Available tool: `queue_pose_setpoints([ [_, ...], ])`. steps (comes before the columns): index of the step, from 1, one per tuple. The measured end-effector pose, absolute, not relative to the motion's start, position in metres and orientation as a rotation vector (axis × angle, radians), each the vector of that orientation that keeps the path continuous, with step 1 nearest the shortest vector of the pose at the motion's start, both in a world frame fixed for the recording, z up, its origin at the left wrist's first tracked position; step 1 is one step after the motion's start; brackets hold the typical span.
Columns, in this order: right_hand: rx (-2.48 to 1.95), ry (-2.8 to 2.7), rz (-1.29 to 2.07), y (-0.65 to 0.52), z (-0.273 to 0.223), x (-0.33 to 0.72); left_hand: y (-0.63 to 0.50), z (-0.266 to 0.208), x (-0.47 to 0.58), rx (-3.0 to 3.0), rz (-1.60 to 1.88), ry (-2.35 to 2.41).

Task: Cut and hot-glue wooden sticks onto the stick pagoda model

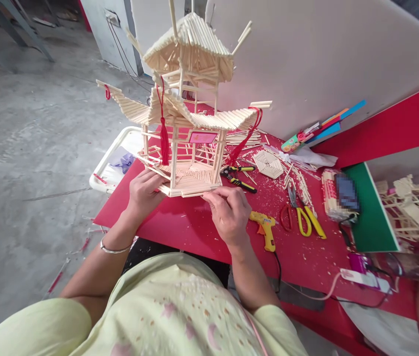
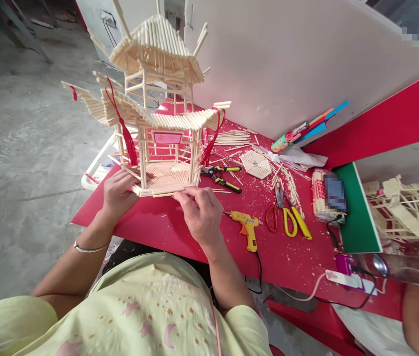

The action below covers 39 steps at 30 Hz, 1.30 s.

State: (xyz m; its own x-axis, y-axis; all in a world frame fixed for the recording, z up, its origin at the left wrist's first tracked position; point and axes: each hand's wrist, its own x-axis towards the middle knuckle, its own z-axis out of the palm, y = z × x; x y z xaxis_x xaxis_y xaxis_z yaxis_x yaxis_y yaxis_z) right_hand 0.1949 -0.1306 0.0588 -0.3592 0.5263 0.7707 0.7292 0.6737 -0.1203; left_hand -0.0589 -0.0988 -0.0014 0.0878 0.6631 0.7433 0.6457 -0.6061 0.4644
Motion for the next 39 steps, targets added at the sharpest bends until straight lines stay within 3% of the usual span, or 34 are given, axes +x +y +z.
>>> queue_pose_setpoints([
  [16, -1.010, -1.896, -0.332, -0.155, 0.028, 0.174, -0.099, 0.000, -0.059, 2.296, 1.575, 1.386],
  [39, -0.996, -1.942, -0.324, -0.155, 0.030, 0.172, -0.099, 0.003, -0.057, 2.339, 1.634, 1.325],
])
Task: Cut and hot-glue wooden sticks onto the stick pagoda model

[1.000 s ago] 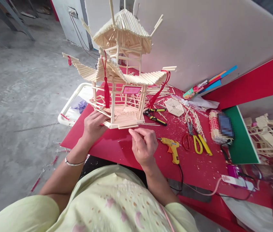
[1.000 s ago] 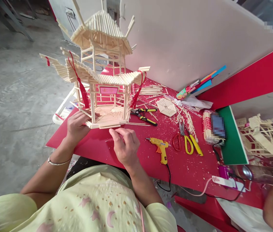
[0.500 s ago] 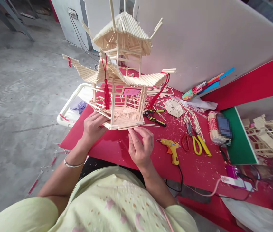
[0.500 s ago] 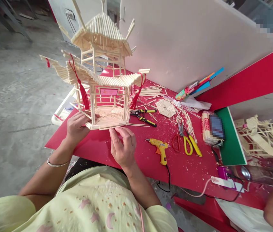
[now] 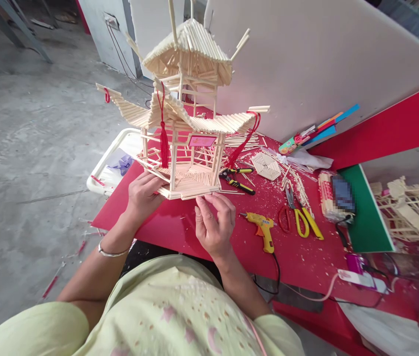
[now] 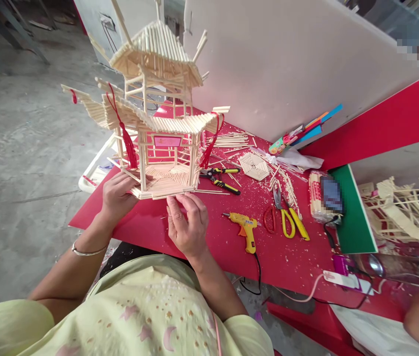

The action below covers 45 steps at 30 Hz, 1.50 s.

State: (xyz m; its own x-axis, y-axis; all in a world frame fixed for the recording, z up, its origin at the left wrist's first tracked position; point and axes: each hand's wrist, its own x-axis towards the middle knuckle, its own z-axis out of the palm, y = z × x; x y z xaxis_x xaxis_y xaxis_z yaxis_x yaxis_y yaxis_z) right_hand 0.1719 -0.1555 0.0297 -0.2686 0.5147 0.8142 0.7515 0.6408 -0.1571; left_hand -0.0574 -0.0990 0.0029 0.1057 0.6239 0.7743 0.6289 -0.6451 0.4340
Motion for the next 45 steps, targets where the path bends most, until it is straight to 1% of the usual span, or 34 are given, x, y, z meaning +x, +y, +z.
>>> queue_pose_setpoints([
  [13, -0.954, -1.984, -0.305, -0.156, 0.029, 0.170, -0.100, -0.001, -0.059, -2.356, -1.597, -1.423],
  [19, -0.994, -1.998, -0.304, -0.158, 0.026, 0.171, -0.099, -0.003, -0.061, -2.352, -1.611, -1.392],
  [24, -0.972, -2.008, -0.301, -0.159, 0.024, 0.170, -0.099, -0.004, -0.061, -2.391, -1.547, -1.434],
  [45, -0.971, -1.973, -0.277, -0.158, 0.026, 0.168, -0.099, -0.004, -0.060, -2.371, -1.581, -1.449],
])
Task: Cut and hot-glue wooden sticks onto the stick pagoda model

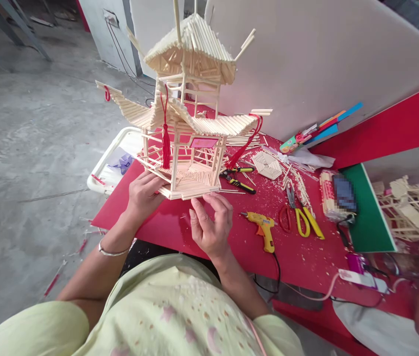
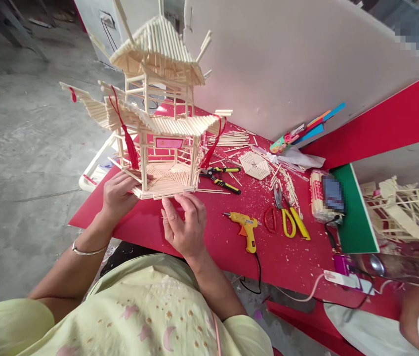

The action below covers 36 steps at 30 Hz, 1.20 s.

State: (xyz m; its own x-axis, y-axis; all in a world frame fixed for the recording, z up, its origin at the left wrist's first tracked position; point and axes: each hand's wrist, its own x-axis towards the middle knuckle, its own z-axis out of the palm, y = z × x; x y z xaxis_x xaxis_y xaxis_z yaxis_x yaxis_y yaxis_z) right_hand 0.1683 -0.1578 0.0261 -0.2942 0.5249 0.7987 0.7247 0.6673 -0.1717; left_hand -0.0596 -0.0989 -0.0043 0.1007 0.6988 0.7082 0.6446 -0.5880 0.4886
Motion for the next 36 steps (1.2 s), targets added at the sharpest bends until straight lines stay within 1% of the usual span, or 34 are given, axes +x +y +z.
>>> queue_pose_setpoints([
  [11, -1.083, -2.003, -0.298, -0.162, 0.021, 0.168, -0.099, -0.004, -0.059, 2.304, 1.548, 1.383],
  [19, -1.156, -2.071, -0.215, -0.164, 0.017, 0.170, -0.099, -0.005, -0.060, 2.295, 1.540, 1.390],
  [27, -1.038, -1.973, -0.287, -0.162, 0.026, 0.166, -0.098, -0.003, -0.059, 2.310, 1.567, 1.364],
  [36, -0.958, -1.914, -0.281, -0.170, 0.021, 0.175, -0.098, -0.001, -0.059, 2.291, 1.550, 1.407],
])
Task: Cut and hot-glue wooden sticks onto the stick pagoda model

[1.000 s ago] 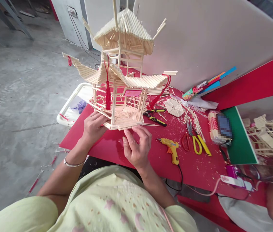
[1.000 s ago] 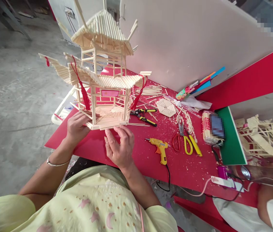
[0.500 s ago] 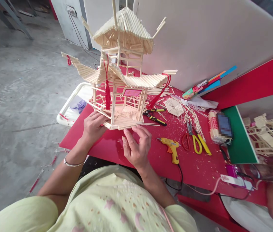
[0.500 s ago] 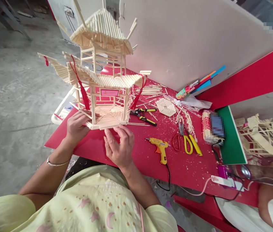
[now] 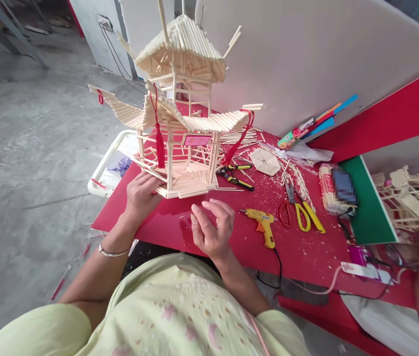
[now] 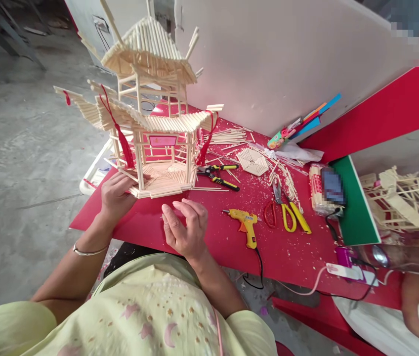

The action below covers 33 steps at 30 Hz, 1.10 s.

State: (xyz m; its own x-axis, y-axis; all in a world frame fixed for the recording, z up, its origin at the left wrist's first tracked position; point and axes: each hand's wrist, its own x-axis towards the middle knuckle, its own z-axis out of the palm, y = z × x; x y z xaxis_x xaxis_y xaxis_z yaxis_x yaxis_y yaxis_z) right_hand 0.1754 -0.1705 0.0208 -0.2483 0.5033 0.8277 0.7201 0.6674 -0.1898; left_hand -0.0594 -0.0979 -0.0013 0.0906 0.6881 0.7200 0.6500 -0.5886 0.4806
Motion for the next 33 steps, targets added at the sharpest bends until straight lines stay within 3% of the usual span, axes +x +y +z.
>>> queue_pose_setpoints([
  [14, -1.658, -2.043, -0.065, -0.167, 0.009, 0.238, -0.103, -0.006, -0.060, 2.188, 1.559, 1.534],
  [33, -1.720, -2.226, 0.088, -0.152, 0.018, 0.246, -0.105, -0.001, -0.063, 2.189, 1.564, 1.492],
])
